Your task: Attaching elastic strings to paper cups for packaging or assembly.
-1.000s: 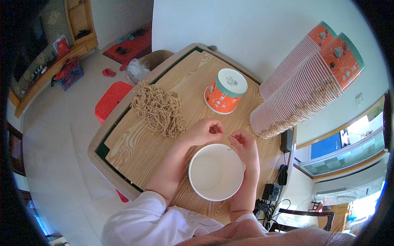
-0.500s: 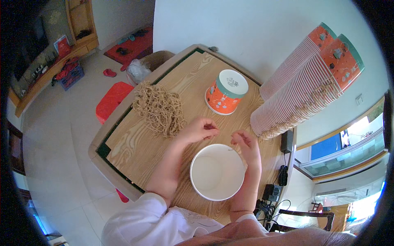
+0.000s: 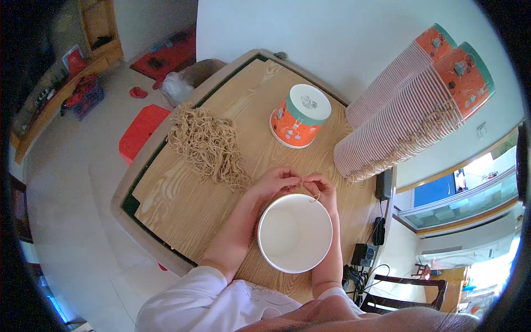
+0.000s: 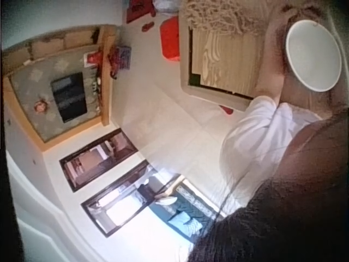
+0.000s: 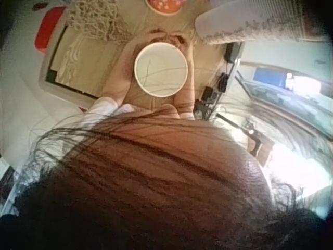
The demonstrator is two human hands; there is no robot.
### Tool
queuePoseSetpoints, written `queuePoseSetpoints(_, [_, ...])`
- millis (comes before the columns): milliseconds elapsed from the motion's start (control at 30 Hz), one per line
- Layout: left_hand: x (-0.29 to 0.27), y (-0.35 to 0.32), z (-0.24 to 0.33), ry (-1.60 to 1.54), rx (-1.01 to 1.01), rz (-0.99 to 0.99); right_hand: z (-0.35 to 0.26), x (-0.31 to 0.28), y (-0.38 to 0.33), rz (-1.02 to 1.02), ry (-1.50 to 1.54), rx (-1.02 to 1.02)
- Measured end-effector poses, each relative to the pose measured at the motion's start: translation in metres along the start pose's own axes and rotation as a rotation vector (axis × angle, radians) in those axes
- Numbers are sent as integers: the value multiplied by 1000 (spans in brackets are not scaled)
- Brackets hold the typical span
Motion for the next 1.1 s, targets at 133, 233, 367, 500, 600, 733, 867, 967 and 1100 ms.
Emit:
queuePoseSetpoints(133, [-3,4,-3,221,-18,-12,-7,-5,1,24,-34,49])
queuePoseSetpoints(233, [-4,6,-4,240,-30,11,-3,-5,2,89,17,114])
queuePoseSetpoints(367, [3,7,-3,202,-2,15,3,-6,4,55,31,68])
queuePoseSetpoints(500, [3,10,-5,222,6,27,3,-6,4,17,-28,47])
queuePoseSetpoints(600, [-5,12,-6,246,19,61,-9,-8,0,-2,-117,20])
queuePoseSetpoints(733, [-20,15,-8,468,179,239,-28,-15,-6,-132,-259,-113])
queuePoseSetpoints(867, [-27,14,-1,670,242,310,-51,-21,-11,-201,-349,-162])
queuePoseSetpoints(967, [-28,11,4,803,341,388,-60,-23,-14,-281,-400,-163])
queuePoseSetpoints(1100, [-24,10,7,958,442,363,-68,-25,-18,-331,-355,-232])
Point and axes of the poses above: each hand's wrist, its own y-axis towards the middle knuckle, its own x-axis out of the palm, z = x × y, the point moved 3 cm from there along y, towards the middle knuckle, and after that the axes turned 14 degrees about -y, right-handed, at the moved point
